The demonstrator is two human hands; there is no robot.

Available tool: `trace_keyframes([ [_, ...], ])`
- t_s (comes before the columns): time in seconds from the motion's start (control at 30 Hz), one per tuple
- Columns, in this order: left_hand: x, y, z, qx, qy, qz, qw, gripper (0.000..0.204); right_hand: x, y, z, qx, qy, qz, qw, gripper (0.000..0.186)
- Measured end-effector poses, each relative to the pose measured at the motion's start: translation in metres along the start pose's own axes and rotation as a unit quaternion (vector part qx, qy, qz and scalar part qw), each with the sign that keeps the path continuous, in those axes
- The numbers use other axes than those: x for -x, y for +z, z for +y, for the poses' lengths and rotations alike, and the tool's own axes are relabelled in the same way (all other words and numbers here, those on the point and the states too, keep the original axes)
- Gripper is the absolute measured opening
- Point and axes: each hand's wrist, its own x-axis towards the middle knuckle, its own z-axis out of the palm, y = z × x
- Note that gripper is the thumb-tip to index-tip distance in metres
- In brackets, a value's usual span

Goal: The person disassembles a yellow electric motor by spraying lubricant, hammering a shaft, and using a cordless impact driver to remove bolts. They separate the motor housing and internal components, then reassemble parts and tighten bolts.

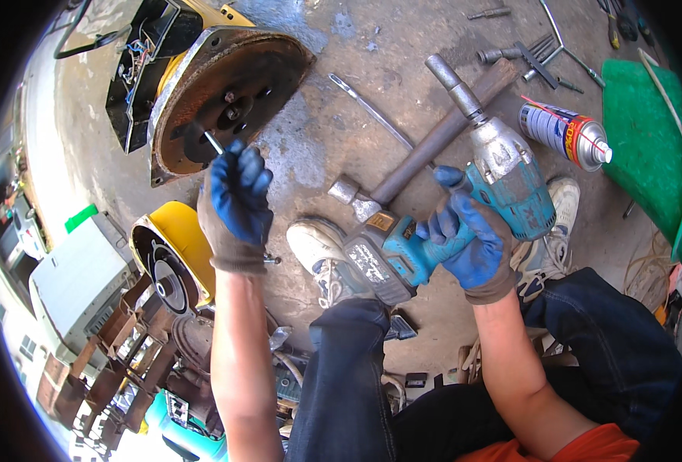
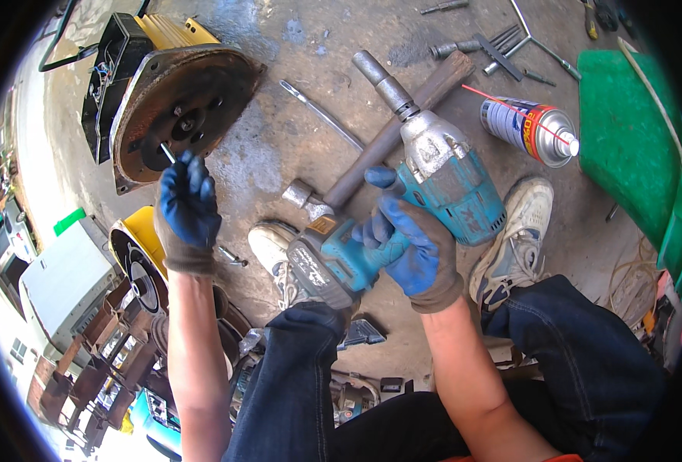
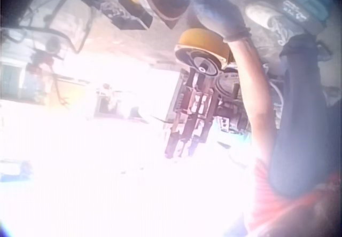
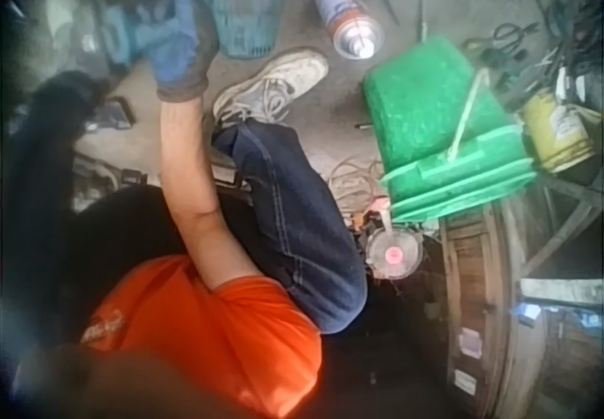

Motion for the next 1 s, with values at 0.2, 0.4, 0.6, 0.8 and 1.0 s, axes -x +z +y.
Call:
trace_keyframes([
  [0.2, 0.008, -0.076, -0.019, -0.069, -0.012, -0.064, 0.995, 0.03, 0.001, 0.006, -0.002, -0.033, -0.003, -0.005, 0.999, 0.039],
  [0.4, 0.064, -0.181, -0.048, -0.156, -0.018, 0.133, 0.979, 0.019, -0.003, -0.006, -0.012, 0.0, -0.019, -0.025, 0.999, 0.042],
  [0.6, 0.091, -0.246, -0.088, -0.213, -0.127, 0.294, 0.923, 0.019, -0.007, -0.008, -0.011, 0.022, -0.035, -0.016, 0.999, 0.04],
  [0.8, 0.073, -0.263, -0.116, -0.168, -0.155, 0.32, 0.919, 0.017, -0.004, -0.006, -0.001, 0.032, -0.012, -0.007, 0.999, 0.04],
  [1.0, 0.077, -0.247, -0.107, -0.208, -0.179, 0.306, 0.912, 0.017, -0.006, -0.009, -0.003, 0.044, 0.007, -0.021, 0.999, 0.042],
])
